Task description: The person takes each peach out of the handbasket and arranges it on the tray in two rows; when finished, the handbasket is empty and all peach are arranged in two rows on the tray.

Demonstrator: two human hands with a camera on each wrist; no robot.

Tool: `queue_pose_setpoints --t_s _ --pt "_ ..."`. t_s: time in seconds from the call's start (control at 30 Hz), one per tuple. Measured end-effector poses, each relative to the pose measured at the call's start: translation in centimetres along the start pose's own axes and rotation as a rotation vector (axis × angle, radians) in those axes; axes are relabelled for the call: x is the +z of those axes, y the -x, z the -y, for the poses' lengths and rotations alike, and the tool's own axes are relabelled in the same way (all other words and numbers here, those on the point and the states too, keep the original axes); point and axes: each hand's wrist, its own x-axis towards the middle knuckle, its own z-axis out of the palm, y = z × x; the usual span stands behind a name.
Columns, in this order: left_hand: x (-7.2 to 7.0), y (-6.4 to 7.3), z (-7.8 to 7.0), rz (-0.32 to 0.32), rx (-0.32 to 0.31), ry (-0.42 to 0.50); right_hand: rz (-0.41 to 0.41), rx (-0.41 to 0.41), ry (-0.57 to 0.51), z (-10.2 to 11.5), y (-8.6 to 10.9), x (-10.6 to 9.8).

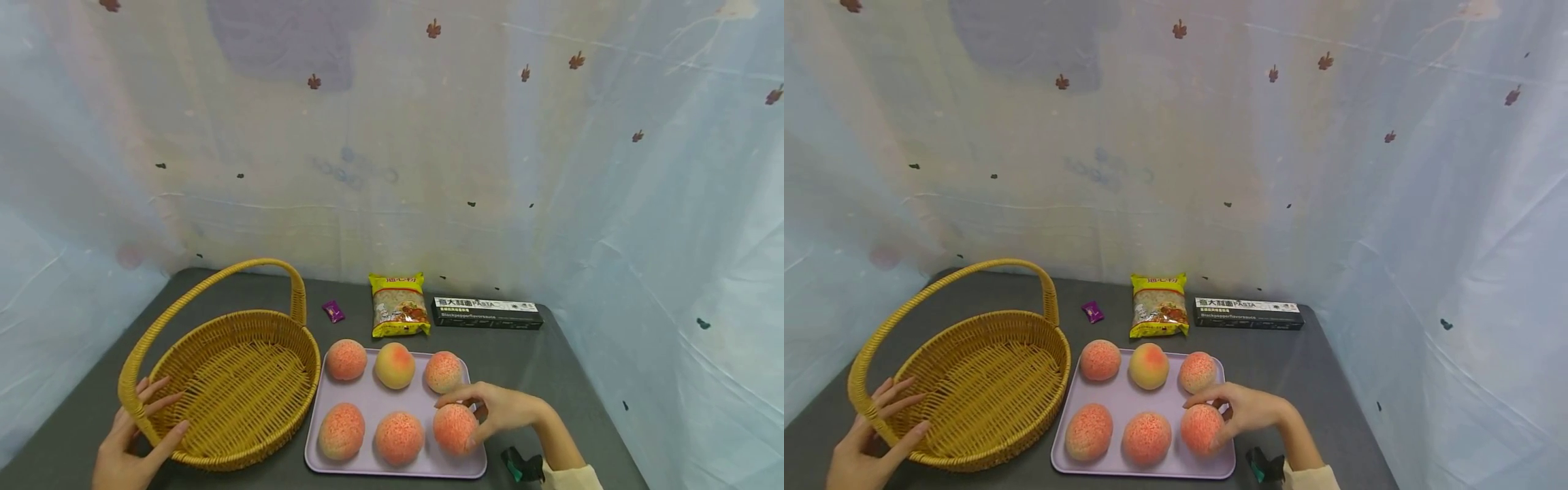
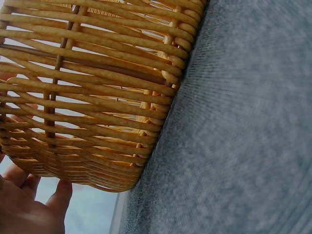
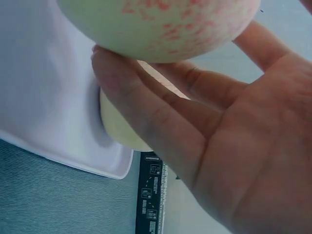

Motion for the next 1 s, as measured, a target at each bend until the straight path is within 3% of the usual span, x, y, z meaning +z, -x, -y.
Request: queue_pose_setpoints --t_s 0.37,0.73,1.0 --pt "0.0 -0.1 0.2 -0.005 -0.001 0.014 0.014 0.021 -0.013 -0.9 -0.1 0.7" --pt "0.0 -0.1 0.0 0.005 0.036 0.034 0.013 0.022 -0.009 -1.5 -0.3 1.4" --pt "0.0 -0.1 0.0 0.002 0.038 0.025 0.008 0.064 -0.040 -1.4 -0.6 1.7"
